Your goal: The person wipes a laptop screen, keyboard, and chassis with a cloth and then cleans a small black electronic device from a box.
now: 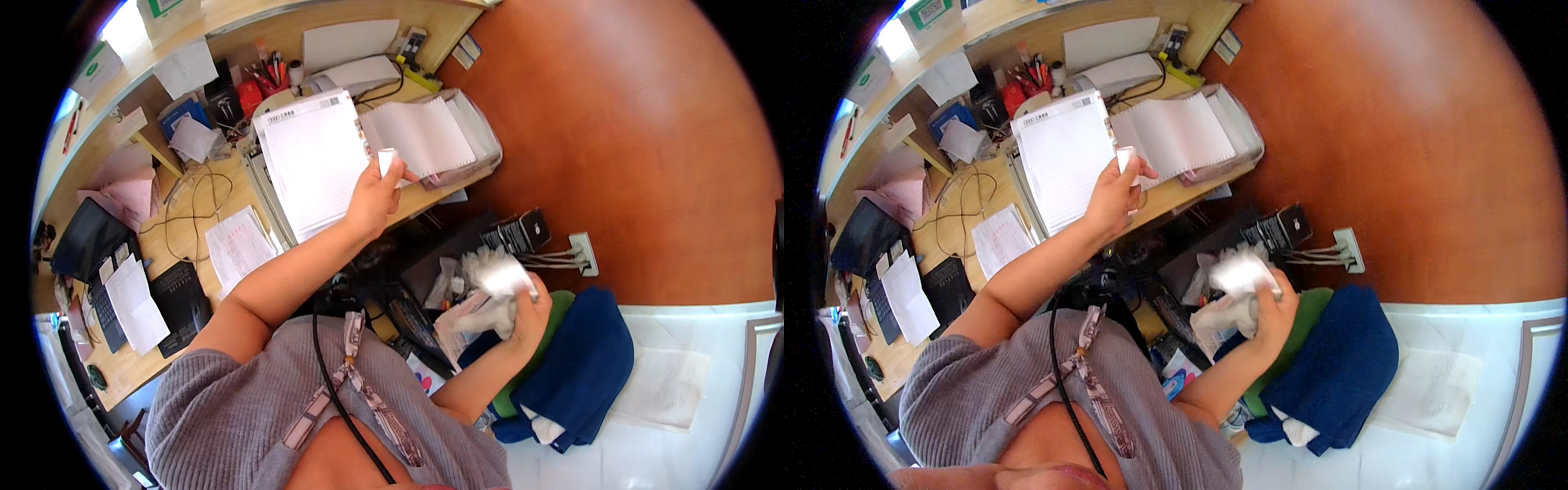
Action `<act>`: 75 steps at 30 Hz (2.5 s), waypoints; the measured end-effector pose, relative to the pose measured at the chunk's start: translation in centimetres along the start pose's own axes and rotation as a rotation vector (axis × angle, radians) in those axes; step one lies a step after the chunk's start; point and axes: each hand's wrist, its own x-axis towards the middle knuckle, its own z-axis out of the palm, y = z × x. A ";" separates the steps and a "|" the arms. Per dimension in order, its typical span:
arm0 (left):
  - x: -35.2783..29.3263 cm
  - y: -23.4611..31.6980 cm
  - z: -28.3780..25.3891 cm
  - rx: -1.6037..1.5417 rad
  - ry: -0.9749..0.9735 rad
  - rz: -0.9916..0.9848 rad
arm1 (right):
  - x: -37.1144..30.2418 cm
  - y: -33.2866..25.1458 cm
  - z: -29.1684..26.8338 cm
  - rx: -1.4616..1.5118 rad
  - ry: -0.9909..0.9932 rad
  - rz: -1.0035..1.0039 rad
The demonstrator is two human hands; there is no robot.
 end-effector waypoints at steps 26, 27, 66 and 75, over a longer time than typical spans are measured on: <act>6.1 6.4 0.1 0.106 -0.226 -0.206 | 33.9 -0.6 16.0 0.566 -0.503 0.061; 6.2 6.9 -0.3 0.121 -0.190 -0.184 | 36.8 -1.1 17.3 0.631 -0.524 0.074; 25.0 29.3 -10.4 1.195 0.118 0.736 | 59.1 -15.8 47.2 -0.798 -0.811 -1.009; 26.0 28.3 -7.6 1.080 0.135 0.630 | 61.2 -12.9 36.2 -1.020 -0.299 -0.533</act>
